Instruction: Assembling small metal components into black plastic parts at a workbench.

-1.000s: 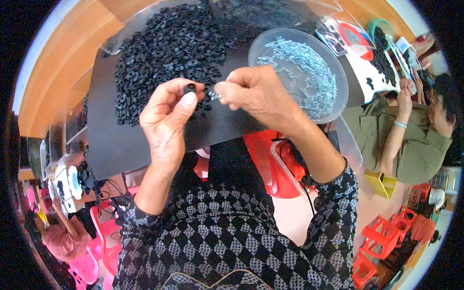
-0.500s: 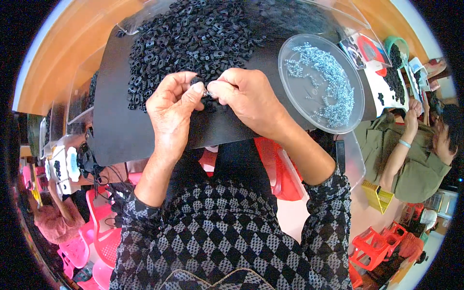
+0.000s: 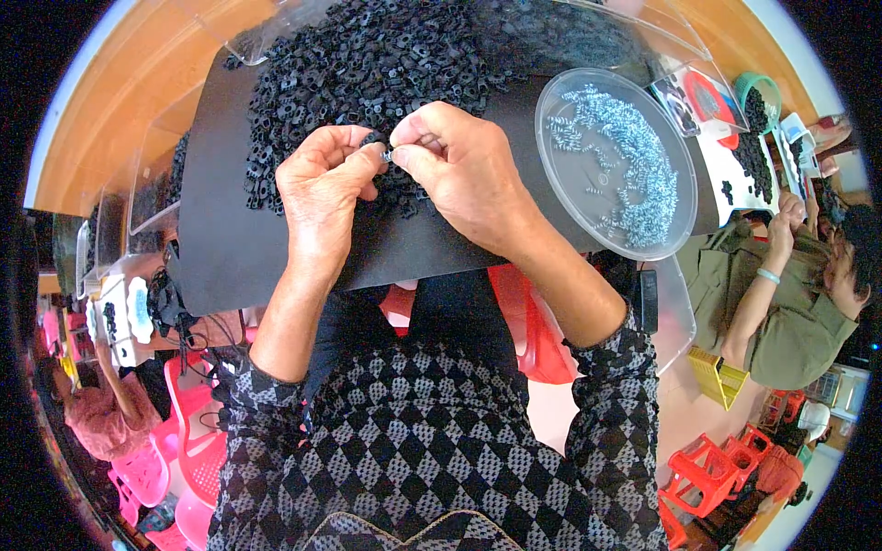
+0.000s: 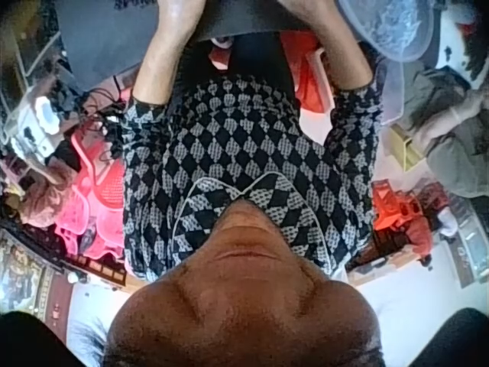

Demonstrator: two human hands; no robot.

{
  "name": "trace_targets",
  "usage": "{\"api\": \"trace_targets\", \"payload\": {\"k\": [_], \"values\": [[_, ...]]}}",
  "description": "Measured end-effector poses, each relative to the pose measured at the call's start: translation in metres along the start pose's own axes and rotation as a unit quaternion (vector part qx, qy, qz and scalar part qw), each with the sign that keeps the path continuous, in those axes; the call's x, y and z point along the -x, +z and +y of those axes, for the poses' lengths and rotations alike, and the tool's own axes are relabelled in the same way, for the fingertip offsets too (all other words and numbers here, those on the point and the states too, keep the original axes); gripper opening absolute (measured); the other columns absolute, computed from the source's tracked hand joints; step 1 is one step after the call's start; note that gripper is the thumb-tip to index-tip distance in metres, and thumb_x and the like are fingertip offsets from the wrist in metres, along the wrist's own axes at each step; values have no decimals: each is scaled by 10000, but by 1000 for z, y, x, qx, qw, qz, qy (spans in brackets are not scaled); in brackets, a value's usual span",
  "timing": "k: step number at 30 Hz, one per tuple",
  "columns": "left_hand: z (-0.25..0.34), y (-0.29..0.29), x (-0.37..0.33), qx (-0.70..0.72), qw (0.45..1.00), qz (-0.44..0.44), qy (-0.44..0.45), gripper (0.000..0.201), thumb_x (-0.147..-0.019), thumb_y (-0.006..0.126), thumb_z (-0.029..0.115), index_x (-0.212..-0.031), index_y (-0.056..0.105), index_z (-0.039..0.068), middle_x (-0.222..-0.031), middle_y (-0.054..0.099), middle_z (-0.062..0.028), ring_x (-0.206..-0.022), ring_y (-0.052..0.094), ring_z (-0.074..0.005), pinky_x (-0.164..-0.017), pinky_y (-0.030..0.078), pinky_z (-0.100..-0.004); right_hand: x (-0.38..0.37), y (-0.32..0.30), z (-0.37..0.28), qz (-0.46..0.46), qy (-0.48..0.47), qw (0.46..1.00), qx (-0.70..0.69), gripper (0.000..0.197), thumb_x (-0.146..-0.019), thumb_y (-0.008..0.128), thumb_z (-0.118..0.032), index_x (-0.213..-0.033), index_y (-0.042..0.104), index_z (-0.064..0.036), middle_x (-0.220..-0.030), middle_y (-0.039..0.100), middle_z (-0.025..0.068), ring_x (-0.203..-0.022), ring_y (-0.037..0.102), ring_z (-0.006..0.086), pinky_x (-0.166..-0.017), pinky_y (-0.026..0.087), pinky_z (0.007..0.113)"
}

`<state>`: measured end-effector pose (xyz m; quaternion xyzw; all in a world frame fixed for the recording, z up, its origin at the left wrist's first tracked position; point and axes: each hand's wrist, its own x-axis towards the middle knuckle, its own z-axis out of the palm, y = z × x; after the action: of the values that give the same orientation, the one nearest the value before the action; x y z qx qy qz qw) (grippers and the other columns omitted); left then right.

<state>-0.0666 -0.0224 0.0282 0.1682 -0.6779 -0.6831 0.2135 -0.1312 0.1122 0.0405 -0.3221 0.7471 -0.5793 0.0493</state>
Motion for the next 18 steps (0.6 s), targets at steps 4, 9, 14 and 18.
{"api": "trace_targets", "payload": {"k": [4, 9, 14, 18], "values": [[3, -2, 2, -22, 999, -18, -14, 168, -809, 658, 34, -956, 612, -34, -776, 641, -49, -628, 583, -78, -521, 452, -193, -2, 1, 10, 23, 14, 996, -81, 94, -801, 656, -48, -867, 617, 7, -696, 608, 42, -617, 528, 73, -562, 434, 238], [-1, -2, 3, -10, 999, -7, 34, 121, -823, 635, 32, -917, 608, -38, -710, 614, -27, -556, 530, -57, -499, 440, -216, -7, -2, 28, 11, 21, 1000, 1, 87, -792, 662, -40, -854, 629, 12, -720, 622, 21, -625, 540, 64, -561, 431, 217], [-3, 1, 4, 42, 998, -12, 51, 142, -850, 618, 21, -975, 580, -33, -794, 626, -51, -668, 575, -93, -612, 483, -226, -5, -2, 1, 7, 126, 980, -155, 104, -777, 669, -59, -851, 646, 10, -742, 638, 26, -639, 560, 66, -562, 440, 206], [-11, 9, 2, -19, 996, 4, 89, 151, -876, 591, 11, -1014, 550, -36, -857, 630, -68, -766, 602, -123, -698, 511, -244, -9, 1, 2, 25, 157, 955, -249, 136, -768, 672, -81, -869, 656, 9, -752, 650, 31, -634, 567, 69, -552, 439, 203]]}}
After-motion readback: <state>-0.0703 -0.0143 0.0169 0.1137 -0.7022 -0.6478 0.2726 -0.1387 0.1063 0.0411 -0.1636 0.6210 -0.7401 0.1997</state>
